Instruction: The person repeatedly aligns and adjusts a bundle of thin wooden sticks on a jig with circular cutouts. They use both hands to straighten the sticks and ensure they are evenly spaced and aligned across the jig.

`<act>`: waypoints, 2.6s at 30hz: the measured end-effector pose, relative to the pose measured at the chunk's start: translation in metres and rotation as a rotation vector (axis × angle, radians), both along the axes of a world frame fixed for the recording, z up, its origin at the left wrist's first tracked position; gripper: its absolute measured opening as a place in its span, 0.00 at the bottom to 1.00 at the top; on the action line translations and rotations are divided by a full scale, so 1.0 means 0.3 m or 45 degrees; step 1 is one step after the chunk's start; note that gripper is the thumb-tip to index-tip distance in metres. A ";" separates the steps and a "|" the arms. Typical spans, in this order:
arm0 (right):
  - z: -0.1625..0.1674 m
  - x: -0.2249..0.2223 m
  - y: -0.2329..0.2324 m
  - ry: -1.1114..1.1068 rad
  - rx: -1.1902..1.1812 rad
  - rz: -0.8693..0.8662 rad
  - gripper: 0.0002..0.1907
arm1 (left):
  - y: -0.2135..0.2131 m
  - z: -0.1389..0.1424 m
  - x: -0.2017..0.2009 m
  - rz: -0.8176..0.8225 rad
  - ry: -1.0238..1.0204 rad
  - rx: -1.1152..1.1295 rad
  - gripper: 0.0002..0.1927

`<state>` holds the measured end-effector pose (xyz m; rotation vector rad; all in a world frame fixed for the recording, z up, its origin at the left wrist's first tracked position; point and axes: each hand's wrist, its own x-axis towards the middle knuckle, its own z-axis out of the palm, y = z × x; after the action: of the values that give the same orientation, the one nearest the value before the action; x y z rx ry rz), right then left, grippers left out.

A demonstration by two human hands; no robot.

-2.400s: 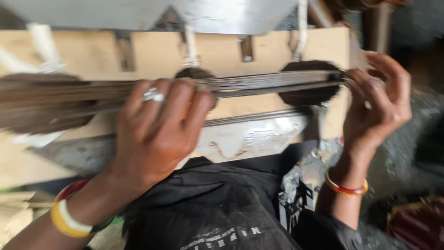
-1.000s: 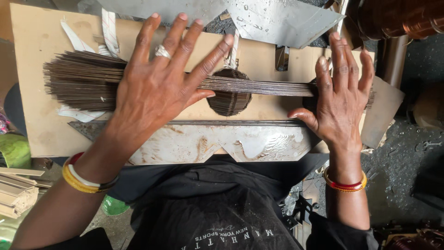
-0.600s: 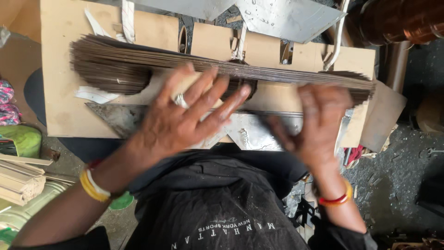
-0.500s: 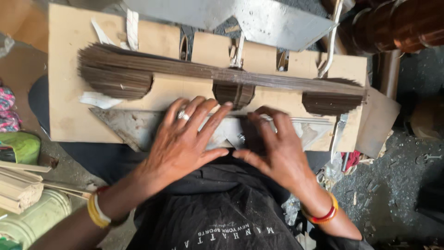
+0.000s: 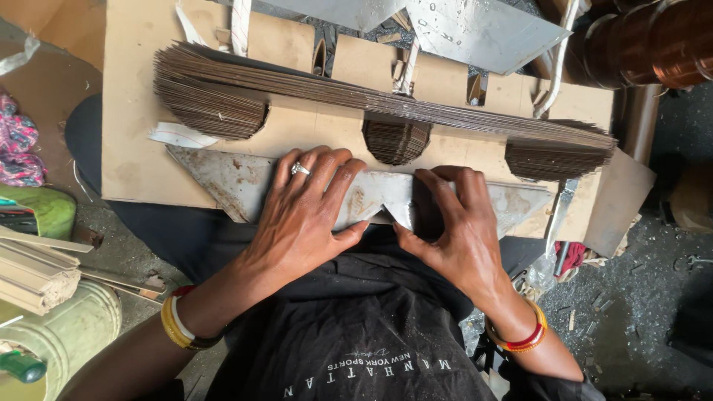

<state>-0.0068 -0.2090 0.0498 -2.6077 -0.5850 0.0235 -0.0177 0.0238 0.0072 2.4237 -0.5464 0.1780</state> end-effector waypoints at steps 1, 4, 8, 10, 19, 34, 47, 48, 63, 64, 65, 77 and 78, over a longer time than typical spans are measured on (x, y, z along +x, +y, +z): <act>0.002 -0.010 -0.006 -0.058 -0.012 0.009 0.37 | 0.002 -0.003 -0.009 -0.012 -0.054 0.037 0.37; -0.001 -0.039 -0.033 -0.281 -0.091 0.042 0.35 | 0.008 -0.031 -0.034 -0.034 -0.419 0.243 0.31; -0.037 -0.051 -0.105 -0.313 -0.423 0.015 0.24 | 0.034 -0.096 -0.041 -0.043 -0.886 0.531 0.17; -0.067 -0.050 -0.145 -0.267 -0.453 0.063 0.14 | 0.089 -0.109 -0.039 -0.065 -0.827 0.513 0.16; -0.104 0.026 -0.208 -0.491 -0.452 0.215 0.11 | 0.559 0.046 0.071 0.183 -0.580 0.231 0.09; -0.076 0.203 -0.061 -0.490 -0.297 0.107 0.13 | 0.545 0.255 0.213 0.352 -0.473 0.385 0.11; 0.019 0.189 -0.007 -0.688 -0.358 0.096 0.11 | 0.550 0.209 0.173 0.402 -0.760 0.446 0.07; 0.021 0.188 -0.010 -0.719 -0.351 0.066 0.11 | 0.542 0.198 0.161 0.417 -0.682 0.454 0.06; -0.055 0.216 -0.071 -0.804 -0.035 -0.119 0.15 | 0.229 0.254 0.280 -0.096 -0.659 0.664 0.13; -0.059 0.217 -0.075 -0.802 -0.022 -0.120 0.15 | 0.210 0.236 0.334 -0.173 -0.668 0.579 0.10; -0.065 0.219 -0.079 -0.802 -0.009 -0.121 0.15 | 0.197 0.225 0.358 -0.221 -0.655 0.516 0.08; -0.095 0.223 -0.133 -0.530 -0.161 -0.117 0.19 | 0.155 0.175 0.381 -0.322 -0.500 0.513 0.15; -0.082 0.237 -0.138 -0.610 -0.233 -0.070 0.24 | 0.169 0.189 0.385 -0.348 -0.545 0.567 0.21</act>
<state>0.0643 -0.2502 0.0253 -2.8164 -0.6970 -0.6065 0.0979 0.0745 0.0640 2.7076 -1.2116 0.5106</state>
